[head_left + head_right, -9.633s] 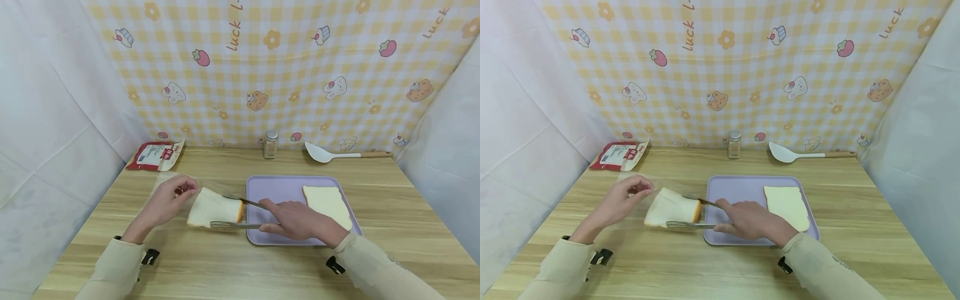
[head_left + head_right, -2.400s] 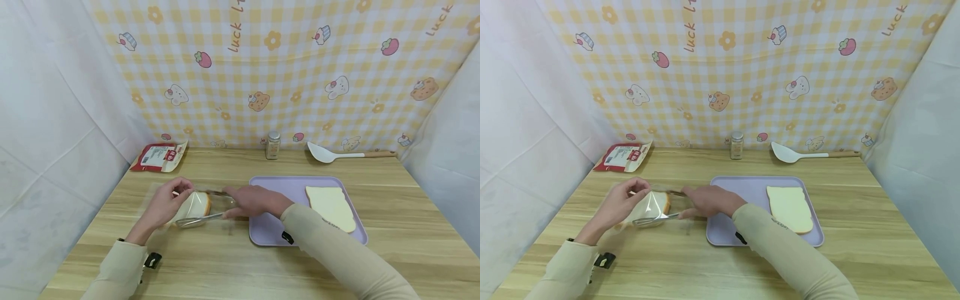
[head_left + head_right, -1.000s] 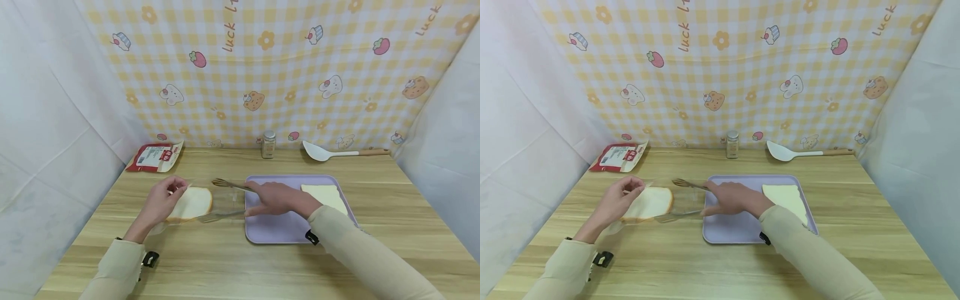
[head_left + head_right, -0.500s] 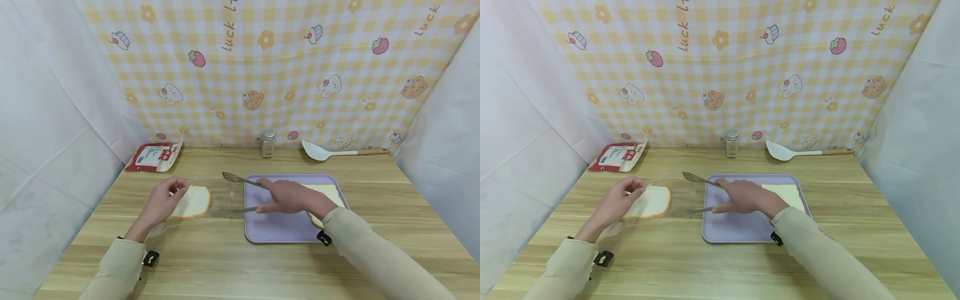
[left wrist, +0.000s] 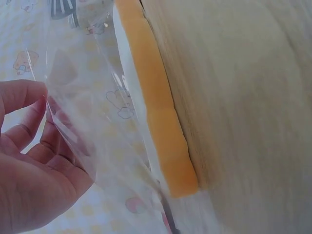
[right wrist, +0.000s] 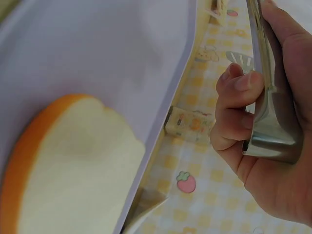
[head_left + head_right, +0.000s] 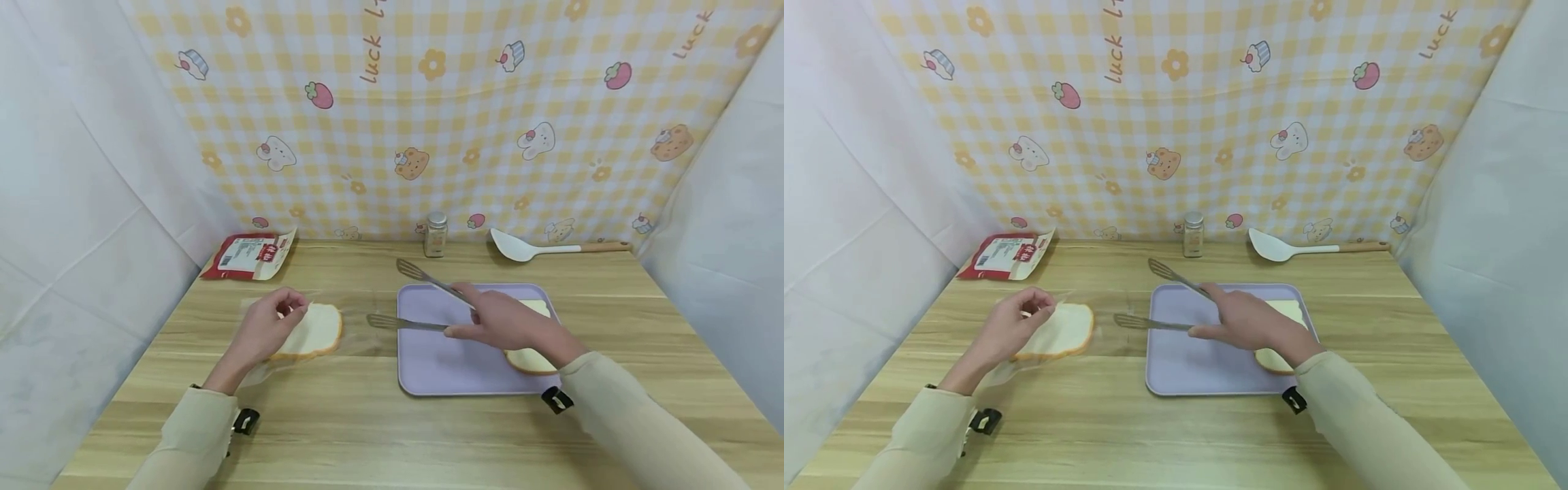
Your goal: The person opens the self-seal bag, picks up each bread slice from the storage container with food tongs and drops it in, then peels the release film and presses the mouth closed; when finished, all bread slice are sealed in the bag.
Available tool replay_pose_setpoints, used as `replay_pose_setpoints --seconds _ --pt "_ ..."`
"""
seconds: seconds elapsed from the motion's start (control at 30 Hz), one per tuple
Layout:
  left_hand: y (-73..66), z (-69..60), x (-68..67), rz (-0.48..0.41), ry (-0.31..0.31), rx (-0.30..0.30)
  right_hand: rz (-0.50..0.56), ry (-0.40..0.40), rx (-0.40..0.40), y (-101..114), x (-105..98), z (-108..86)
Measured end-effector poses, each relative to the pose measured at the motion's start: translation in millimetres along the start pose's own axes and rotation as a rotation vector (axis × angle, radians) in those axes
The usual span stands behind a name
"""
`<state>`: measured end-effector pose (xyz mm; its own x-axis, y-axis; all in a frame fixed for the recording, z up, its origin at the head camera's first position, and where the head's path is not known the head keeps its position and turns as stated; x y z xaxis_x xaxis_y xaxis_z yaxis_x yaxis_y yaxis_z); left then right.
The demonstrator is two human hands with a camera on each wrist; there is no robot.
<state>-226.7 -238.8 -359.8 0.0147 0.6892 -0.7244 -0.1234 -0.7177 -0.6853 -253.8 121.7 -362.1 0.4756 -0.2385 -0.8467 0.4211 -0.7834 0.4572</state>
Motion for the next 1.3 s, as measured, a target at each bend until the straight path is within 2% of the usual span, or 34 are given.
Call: replay_pose_setpoints --seconds 0.33,0.67,0.9,1.0,1.3 --pt "-0.4 2.6 3.0 -0.007 0.009 0.018 0.105 -0.13 0.039 -25 -4 -39.3" --pt "-1.2 2.6 3.4 -0.026 -0.004 0.047 0.206 -0.275 0.19 -41 3 -93.5" --pt "-2.6 4.1 -0.8 -0.015 -0.024 0.063 0.227 -0.313 0.353 -53 18 -124.9" --pt "-2.6 4.7 -1.2 -0.008 -0.021 0.059 0.223 -0.322 0.398 -57 27 -136.6" --pt "-2.0 3.2 0.1 -0.017 -0.017 0.046 0.229 -0.297 0.557 -79 48 -166.5"
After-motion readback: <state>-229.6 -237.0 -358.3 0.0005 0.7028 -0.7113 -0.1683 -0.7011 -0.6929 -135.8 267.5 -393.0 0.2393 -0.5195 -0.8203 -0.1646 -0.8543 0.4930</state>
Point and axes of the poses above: each hand's wrist, its own z-axis towards the middle knuckle, its own x-axis out of the palm, y = z × x, the point moved 9 cm from there along z, towards the middle knuckle, and after that the axes turned 6 degrees about y, right-handed, at the moved point
